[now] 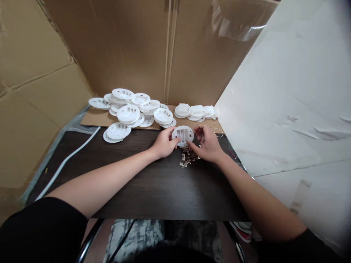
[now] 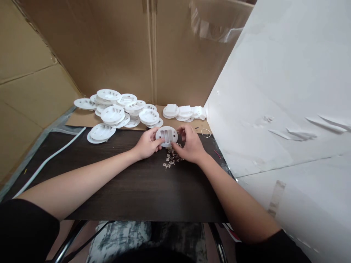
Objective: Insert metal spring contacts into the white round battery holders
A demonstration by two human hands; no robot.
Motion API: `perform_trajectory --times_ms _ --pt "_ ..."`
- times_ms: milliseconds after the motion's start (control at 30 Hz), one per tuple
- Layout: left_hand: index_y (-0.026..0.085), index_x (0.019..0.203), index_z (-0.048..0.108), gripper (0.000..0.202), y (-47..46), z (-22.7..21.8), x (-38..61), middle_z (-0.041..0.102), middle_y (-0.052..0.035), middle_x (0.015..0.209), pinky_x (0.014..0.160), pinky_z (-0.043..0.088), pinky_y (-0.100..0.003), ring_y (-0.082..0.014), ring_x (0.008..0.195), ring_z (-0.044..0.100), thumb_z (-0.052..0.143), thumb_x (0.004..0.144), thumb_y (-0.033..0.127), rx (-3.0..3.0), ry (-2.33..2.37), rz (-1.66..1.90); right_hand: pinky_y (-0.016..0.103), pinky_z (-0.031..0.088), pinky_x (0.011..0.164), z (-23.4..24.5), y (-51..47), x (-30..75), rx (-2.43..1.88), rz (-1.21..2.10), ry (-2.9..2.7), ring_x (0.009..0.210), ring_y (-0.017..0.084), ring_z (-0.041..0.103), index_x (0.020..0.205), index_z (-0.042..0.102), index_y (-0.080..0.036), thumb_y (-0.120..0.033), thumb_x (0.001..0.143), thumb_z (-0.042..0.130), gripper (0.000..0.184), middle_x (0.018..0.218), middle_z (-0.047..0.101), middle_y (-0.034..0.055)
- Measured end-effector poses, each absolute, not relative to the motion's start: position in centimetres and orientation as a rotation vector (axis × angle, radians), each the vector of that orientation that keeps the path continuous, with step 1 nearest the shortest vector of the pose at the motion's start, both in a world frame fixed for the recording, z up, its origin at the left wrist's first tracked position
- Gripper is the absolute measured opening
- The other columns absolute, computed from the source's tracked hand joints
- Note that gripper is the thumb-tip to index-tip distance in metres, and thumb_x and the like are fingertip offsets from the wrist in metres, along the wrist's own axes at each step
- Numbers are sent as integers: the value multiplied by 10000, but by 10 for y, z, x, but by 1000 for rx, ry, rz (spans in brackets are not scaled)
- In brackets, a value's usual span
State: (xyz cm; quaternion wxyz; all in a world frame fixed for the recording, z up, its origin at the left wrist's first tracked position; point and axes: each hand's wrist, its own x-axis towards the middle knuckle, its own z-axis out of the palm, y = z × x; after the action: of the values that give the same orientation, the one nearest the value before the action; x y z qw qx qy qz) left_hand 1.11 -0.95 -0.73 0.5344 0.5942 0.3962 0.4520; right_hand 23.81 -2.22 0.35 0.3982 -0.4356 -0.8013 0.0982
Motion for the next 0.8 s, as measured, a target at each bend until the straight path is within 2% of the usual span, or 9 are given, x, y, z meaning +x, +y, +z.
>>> perform_trajectory --times_ms 67,100,200,267,400,533,667,800 --pt "155 1070 639 229 -9 -8 11 649 13 746 506 455 -229 -98 521 567 732 862 173 1426 916 1089 364 476 699 4 -23 238 -1154 273 -2038 726 198 571 1272 610 -219 -337 872 803 460 968 676 52" --pt "157 1069 635 234 -9 -8 11 650 11 753 511 457 -231 -99 527 569 736 860 186 1429 901 1092 357 458 684 5 -23 237 -1171 283 -2061 696 193 561 1251 644 -216 -341 891 780 405 890 666 33" --pt "163 1064 627 256 -9 -9 10 653 13 764 523 459 -236 -96 529 562 755 851 223 1436 866 1099 337 391 621 4 -23 236 -1197 345 -2107 598 172 499 1043 730 -215 -366 949 715 179 666 557 -21" --pt "165 1059 626 269 -10 -8 10 654 16 759 530 458 -237 -95 530 557 770 845 244 1449 865 1096 328 372 595 3 -24 235 -1205 418 -2087 566 159 470 951 738 -214 -392 974 697 184 629 544 -25" --pt "151 1060 664 331 -13 -4 10 698 -8 776 530 471 -243 -107 550 582 842 822 295 1519 949 1056 311 377 576 4 -27 233 -1172 567 -2030 553 148 477 1029 791 -204 -429 1021 665 257 682 639 -5" --pt "139 1178 715 425 -16 0 10 713 -10 725 444 438 -248 -114 467 563 874 831 327 1506 995 993 322 468 667 8 -30 231 -1082 593 -2033 659 189 614 1180 822 -208 -417 1082 583 332 804 749 30" --pt "131 1103 736 356 -16 5 9 686 -3 642 374 395 -237 -120 412 549 868 847 341 1449 1011 923 367 546 825 10 -31 230 -1013 621 -2051 858 258 732 1253 821 -234 -402 1101 560 346 902 801 50" --pt "132 1015 744 280 -16 10 8 665 12 597 348 376 -218 -110 388 535 869 812 280 1453 1039 891 391 569 866 11 -32 228 -978 641 -2051 941 273 756 1289 814 -238 -390 1098 571 345 1023 832 69"
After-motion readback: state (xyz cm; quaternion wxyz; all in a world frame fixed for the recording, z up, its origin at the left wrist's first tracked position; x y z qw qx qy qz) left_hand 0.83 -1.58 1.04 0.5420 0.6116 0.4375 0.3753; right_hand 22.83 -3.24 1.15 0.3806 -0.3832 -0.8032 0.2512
